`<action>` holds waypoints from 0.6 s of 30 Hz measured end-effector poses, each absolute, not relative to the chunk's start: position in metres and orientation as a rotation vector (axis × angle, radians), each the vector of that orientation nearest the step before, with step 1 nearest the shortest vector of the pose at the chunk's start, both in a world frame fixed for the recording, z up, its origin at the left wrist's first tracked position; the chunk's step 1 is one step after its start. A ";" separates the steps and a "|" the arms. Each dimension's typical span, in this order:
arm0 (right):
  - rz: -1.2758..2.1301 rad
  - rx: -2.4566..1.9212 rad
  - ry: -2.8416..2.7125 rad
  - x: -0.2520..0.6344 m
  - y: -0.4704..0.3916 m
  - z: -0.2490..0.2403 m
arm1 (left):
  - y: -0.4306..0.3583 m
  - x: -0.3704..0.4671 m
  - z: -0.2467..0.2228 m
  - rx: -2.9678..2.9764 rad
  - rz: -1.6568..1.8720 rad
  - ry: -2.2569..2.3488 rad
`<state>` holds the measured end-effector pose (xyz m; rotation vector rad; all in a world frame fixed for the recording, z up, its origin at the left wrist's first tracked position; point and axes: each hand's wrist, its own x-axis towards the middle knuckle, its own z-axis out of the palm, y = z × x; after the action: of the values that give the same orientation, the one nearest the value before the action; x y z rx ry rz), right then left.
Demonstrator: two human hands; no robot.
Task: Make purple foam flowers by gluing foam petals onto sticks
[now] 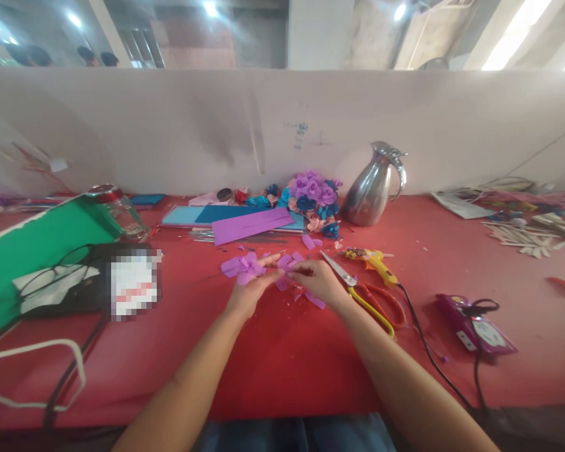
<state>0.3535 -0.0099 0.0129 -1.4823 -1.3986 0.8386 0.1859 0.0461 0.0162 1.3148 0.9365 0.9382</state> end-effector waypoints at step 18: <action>0.061 -2.429 -1.181 0.459 -0.059 0.033 | 0.050 0.182 0.016 1.454 0.961 1.011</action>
<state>0.4585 -0.0585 0.0330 -2.4287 -1.1806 0.0611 0.1820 0.0504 0.0159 1.4544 1.0112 0.9610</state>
